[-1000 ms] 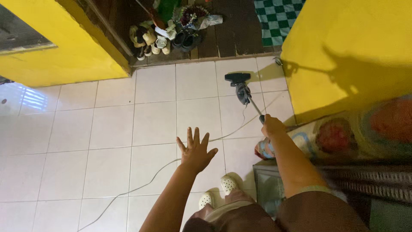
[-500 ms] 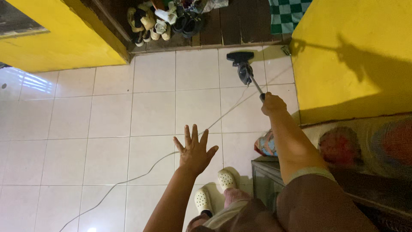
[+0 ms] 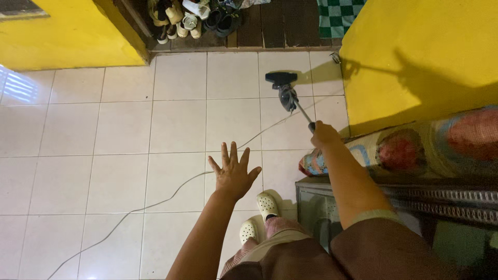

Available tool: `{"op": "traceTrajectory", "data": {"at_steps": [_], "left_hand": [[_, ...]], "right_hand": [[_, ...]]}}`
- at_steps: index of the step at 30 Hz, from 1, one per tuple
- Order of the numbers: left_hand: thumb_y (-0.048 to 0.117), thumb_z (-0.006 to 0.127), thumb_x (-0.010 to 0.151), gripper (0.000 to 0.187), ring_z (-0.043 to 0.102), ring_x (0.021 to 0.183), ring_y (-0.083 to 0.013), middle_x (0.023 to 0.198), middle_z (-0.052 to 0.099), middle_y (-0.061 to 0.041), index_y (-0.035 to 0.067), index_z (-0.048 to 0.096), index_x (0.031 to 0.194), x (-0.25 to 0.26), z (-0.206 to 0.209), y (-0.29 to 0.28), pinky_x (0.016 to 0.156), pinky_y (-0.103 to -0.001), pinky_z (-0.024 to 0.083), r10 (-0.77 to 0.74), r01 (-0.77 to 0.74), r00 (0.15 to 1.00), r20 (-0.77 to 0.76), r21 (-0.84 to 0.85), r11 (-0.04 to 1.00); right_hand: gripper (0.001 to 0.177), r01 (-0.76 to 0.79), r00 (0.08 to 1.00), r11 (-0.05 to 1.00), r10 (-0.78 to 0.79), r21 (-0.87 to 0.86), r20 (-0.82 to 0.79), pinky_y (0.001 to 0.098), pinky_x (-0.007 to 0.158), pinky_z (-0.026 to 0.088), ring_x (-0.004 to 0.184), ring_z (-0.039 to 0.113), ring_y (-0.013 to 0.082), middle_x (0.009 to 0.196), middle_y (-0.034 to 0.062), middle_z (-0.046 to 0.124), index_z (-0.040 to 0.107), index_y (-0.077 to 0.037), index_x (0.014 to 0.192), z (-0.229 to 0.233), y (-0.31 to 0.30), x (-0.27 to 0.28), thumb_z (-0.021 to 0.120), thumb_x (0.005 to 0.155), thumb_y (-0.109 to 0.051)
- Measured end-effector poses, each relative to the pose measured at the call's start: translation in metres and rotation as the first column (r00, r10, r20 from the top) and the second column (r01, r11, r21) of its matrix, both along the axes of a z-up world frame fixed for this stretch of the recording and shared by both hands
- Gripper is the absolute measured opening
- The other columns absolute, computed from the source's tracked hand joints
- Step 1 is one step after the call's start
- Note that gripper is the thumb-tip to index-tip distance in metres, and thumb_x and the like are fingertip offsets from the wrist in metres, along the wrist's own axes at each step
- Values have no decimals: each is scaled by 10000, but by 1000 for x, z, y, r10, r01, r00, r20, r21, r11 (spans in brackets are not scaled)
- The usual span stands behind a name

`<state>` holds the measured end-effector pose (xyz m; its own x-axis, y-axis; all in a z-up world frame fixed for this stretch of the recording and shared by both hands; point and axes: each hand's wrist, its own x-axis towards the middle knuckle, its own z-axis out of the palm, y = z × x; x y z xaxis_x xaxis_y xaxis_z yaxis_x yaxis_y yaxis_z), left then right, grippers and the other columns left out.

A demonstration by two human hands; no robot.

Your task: The person uses a corded vacuum cleaner to clean a tiled floor. They move the vacuum head back and forth across the tiles, navigating around a glass display cabinet and a yellow wall section with shoes stored nearby.

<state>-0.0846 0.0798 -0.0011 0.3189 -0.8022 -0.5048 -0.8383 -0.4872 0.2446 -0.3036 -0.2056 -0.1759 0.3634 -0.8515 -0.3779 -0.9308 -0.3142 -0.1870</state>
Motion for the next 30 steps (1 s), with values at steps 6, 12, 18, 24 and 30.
{"op": "traceTrajectory", "data": {"at_steps": [6, 12, 18, 24, 30], "left_hand": [[630, 415, 984, 778, -168, 1560, -364, 1709, -4, -146, 226, 212, 1616, -1, 3, 41, 1157, -751, -75, -18, 17, 1000, 15, 29, 999], [636, 380, 996, 765, -177, 1554, -371, 1703, -18, -150, 232, 196, 1619, -3, -3, 76, 1144, -763, -87, -64, 63, 997, 35, 12, 998], [634, 402, 990, 766, -171, 1559, -373, 1711, -1, -155, 235, 221, 1617, -13, -20, 101, 1147, -760, -88, -94, 95, 995, 15, -22, 995], [645, 403, 978, 775, -173, 1553, -387, 1711, -17, -145, 243, 220, 1615, -33, -38, 113, 1132, -777, -88, -136, 136, 991, 2, -25, 990], [654, 401, 984, 787, -159, 1563, -379, 1715, -4, -142, 243, 212, 1628, -52, -39, 116, 1143, -779, -80, -164, 164, 986, -19, -28, 986]], "right_hand": [[375, -47, 998, 998, 45, -40, -48, 524, 902, 566, 1014, 721, 437, 1068, 281, 733, 568, 0, 1225, -5, 82, -15, 627, 904, -183], [380, 49, 999, 998, -49, 49, 10, 530, 871, 566, 1006, 707, 443, 1073, 273, 714, 577, -13, 1176, -3, 144, -20, 639, 945, -308], [441, 67, 998, 992, -68, 108, 3, 563, 905, 536, 1042, 685, 438, 1078, 256, 716, 545, -54, 1222, -2, 193, -39, 647, 919, -357], [316, 8, 998, 999, -12, 51, 66, 575, 921, 525, 1059, 682, 464, 1163, 294, 683, 564, 13, 1234, -6, 230, -62, 519, 978, -165], [615, 78, 995, 986, -87, 148, 55, 528, 914, 533, 1095, 665, 431, 1163, 247, 688, 399, -73, 1438, 88, 262, -46, 594, 856, -110]]}}
